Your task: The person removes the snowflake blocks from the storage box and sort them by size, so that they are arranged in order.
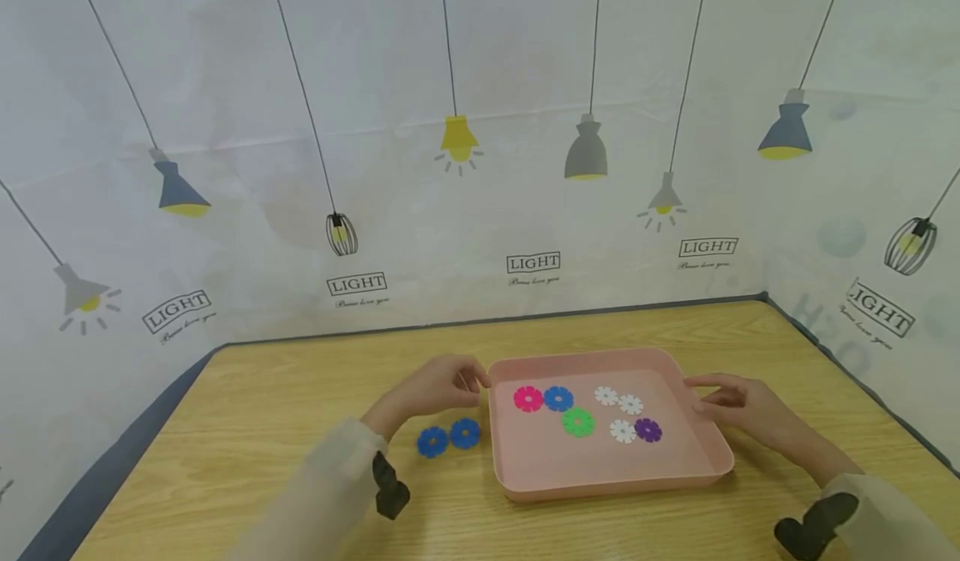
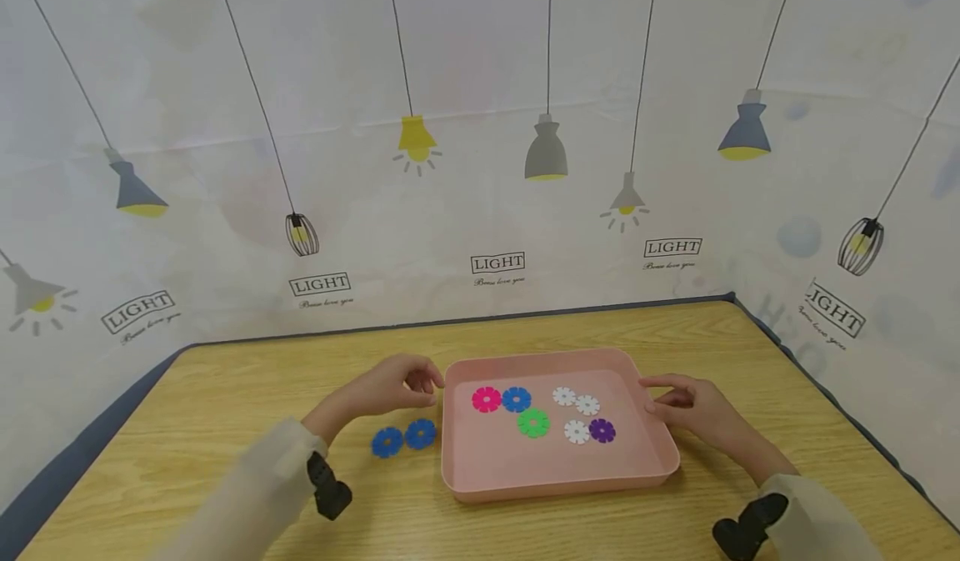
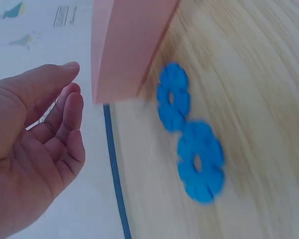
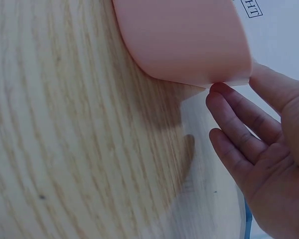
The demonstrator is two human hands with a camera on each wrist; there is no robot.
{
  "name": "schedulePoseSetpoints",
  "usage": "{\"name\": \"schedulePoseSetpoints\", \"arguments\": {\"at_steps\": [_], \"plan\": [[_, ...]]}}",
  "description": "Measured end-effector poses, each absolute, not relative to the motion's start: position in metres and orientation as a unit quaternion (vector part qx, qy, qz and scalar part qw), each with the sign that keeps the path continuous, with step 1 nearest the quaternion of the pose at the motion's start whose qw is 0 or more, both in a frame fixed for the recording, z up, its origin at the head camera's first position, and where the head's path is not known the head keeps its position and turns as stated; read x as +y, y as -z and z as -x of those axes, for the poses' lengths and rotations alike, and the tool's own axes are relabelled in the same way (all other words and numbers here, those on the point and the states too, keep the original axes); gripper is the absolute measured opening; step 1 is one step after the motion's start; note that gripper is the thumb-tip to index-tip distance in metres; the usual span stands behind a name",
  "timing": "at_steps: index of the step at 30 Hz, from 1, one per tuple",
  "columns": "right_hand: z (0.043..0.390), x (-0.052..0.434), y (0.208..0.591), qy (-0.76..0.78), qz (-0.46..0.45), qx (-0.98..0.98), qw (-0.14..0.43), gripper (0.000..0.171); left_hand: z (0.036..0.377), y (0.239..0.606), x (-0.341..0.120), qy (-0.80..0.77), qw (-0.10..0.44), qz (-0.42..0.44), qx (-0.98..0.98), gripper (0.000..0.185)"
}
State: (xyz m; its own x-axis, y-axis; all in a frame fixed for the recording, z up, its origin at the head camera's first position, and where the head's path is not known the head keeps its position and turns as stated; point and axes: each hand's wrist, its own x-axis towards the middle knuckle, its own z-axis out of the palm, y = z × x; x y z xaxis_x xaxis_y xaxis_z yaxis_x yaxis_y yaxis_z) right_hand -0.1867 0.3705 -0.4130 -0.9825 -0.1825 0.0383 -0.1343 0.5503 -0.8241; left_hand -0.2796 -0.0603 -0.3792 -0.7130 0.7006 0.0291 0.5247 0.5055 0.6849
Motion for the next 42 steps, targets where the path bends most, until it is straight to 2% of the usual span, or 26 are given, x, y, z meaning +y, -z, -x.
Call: {"name": "schedulePoseSetpoints", "arguments": {"at_steps": [6,11,15,26,42], "plan": [[0.186,0.372,0.414,0.465,0.084,0.881,0.025,0.05,0.284,0.376,-0.018,-0.327,0.136,-0.373,0.857,0.018],[0.188,0.371,0.416,0.462,0.081,0.883,0.02,0.051,0.29,0.378,0.006,-0.304,0.167,-0.363,0.864,0.022],[0.189,0.372,0.415,0.464,0.086,0.881,0.023,0.051,0.297,0.382,0.017,-0.288,0.194,-0.351,0.87,0.026],[0.188,0.37,0.412,0.462,0.095,0.882,0.024,0.048,0.306,0.385,0.035,-0.213,0.212,-0.31,0.902,0.034],[0.189,0.372,0.414,0.449,0.081,0.89,0.022,0.049,0.302,0.388,0.043,-0.098,0.172,-0.336,0.921,0.032]]}}
